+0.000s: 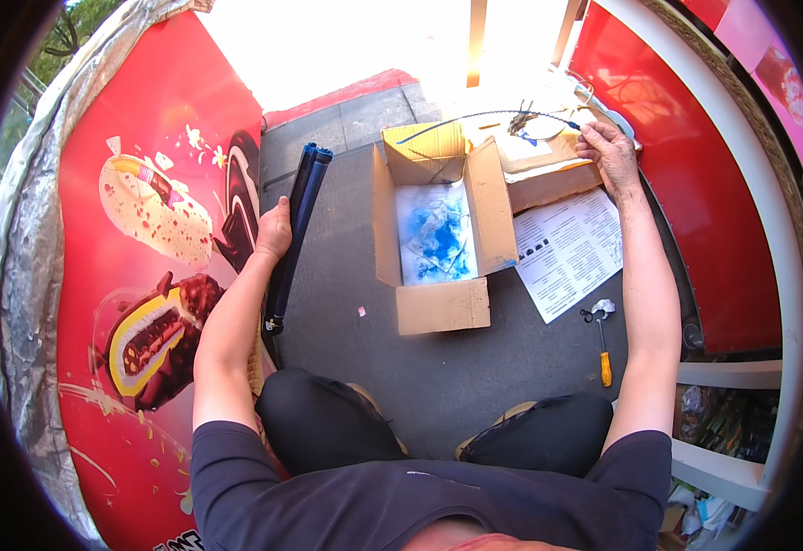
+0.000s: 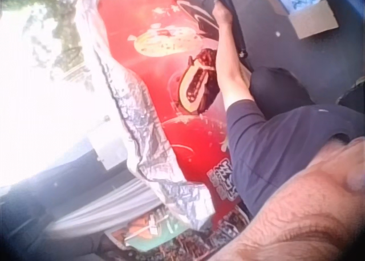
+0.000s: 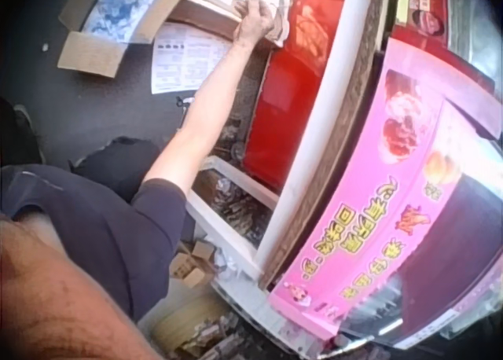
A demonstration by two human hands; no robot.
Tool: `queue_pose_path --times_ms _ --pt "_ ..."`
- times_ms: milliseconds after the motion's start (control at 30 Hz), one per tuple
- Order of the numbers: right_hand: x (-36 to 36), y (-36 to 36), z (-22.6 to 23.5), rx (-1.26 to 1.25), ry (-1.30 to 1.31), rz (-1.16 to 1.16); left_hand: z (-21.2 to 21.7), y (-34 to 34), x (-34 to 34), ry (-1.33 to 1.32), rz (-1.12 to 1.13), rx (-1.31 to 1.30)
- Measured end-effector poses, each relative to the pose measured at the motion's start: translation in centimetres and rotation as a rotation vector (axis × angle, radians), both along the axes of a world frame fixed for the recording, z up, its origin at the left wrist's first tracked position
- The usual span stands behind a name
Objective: The person sits on the floor and assembles a mechanical part by inserting a blue chain into a cylindrical housing, then cleans the end cap with a tissue and uses a screwdriver to tighten a screw.
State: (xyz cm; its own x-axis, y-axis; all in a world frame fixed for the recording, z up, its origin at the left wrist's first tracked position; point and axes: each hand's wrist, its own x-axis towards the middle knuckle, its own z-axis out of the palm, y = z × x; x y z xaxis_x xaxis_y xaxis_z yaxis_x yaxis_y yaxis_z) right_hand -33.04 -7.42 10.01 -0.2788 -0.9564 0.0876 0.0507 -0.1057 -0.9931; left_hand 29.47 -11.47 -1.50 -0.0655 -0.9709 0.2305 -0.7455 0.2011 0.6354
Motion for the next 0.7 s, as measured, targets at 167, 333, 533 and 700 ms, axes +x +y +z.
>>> queue_pose_path --times_ms 167,333,533,700 --pt "2.9 -1.3 -2.3 -0.011 -0.056 -0.043 0.4 -0.2 0.0 0.058 0.075 -0.002" --pt "3.1 -1.1 -2.4 -0.041 -0.052 -0.066 1.8 -0.3 -0.8 0.126 0.053 -0.038" --pt "4.5 -1.4 -5.4 0.078 -0.04 -0.065 5.2 0.3 -4.3 0.192 -0.012 -0.138" --pt "5.3 -0.2 -9.4 0.186 0.05 -0.001 8.6 1.2 -7.0 0.062 0.012 -0.275"
